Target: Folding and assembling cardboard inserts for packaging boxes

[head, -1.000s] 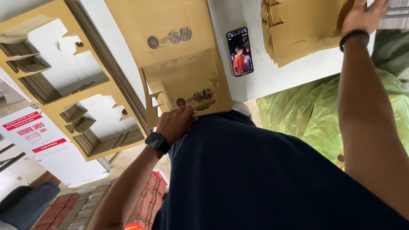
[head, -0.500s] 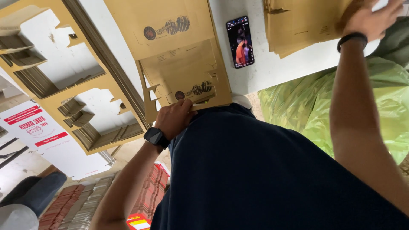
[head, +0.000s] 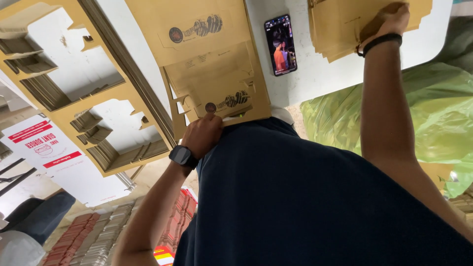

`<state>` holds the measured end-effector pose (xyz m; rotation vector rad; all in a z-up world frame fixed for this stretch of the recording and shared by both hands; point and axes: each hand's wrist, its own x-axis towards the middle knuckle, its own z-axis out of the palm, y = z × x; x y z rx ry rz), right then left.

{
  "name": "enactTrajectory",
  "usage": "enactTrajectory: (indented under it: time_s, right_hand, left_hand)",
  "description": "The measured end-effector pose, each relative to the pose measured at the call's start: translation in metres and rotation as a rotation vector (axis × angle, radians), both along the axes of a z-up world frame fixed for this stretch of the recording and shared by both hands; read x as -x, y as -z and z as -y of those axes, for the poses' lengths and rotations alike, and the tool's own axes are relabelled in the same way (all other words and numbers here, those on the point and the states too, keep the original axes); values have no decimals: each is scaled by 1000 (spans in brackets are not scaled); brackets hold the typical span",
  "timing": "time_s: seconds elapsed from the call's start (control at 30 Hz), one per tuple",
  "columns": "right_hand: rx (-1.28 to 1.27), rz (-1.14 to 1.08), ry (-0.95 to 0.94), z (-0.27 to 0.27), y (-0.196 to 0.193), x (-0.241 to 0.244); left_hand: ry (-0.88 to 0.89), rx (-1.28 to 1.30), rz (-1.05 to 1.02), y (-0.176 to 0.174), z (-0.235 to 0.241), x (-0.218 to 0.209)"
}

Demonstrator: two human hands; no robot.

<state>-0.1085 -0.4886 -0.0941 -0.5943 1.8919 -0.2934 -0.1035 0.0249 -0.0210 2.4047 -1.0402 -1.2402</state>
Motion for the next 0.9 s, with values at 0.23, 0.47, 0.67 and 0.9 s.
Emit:
enactTrajectory:
  time_s: [0.23,0.47,0.67,0.9]
  right_hand:
    - [36,231,30,-7,-14,33]
    - [296,143,-89,-44,12,111]
    - [428,51,-339,-111,58,168]
    - [551,256,-498,-209,42,157]
  left_hand:
    - [82,0,175,-7,0,-4]
    - [-247,497,253,-64,0,-55]
    - [-500,542,5,-172,16,-96]
    - [-492,807,-250,-278,37,-106]
